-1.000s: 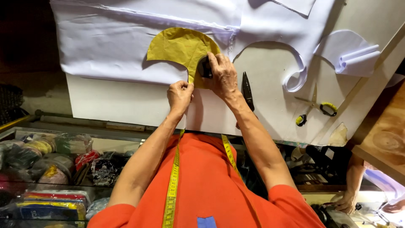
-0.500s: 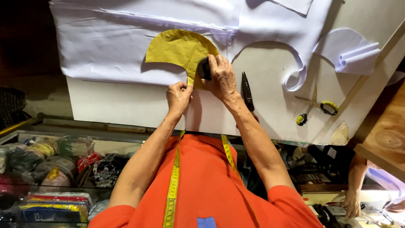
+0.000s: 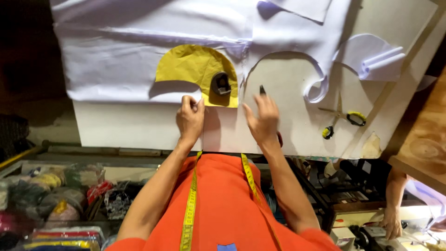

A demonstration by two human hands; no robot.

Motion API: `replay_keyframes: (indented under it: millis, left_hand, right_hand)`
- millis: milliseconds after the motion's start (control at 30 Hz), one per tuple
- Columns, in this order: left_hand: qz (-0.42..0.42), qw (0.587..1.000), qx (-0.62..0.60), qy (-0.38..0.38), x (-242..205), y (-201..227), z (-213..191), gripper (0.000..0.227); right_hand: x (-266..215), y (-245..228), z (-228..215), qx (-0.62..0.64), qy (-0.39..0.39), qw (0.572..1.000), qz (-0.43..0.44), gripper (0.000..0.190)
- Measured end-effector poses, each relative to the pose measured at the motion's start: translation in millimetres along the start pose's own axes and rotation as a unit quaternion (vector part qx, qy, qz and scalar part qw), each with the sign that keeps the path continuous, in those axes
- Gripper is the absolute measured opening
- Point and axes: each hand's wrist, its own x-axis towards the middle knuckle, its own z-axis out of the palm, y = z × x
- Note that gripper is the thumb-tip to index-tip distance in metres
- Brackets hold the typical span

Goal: The person places a yellow paper pattern on a white fabric and secures it with a weight. They then use scissors to cut the fabric along the pattern's edge. After cutting, the person removes the pattern and hands the cut fabric piece to another person at a sewing machine.

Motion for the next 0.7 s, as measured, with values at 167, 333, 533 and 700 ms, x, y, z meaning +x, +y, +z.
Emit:
replay_keyframes:
  millis: [167, 333, 533, 700]
  left_hand:
    - [0.273, 0.952, 0.137, 0.031, 8.5, -8.4, 16.1, 0.027]
    - [0.411, 0.884, 0.22, 0.032, 30.6, 6.4, 50.6, 0.046]
    - [0.443, 0.86, 0.253, -0.015, 58.2, 1.3, 75.8, 0.058]
    - [0.422, 0.87, 0.25, -0.048, 72.7, 3.0, 72.1, 0.044]
  right_hand:
    - [-117.2, 38.4, -9.4, -0.071, -0.027, 0.99, 0.116, 0.025]
    - [-146.9, 41.0, 5.1, -0.104, -0.038, 0.977, 0.18, 0.053]
    - [-132.3, 43.1, -6.8, -0.05, -0.068, 0.94, 0.331, 0.064]
    - [-143.9, 52.1, -21.9, 0.02, -0.161, 0.907, 0.39, 0.038]
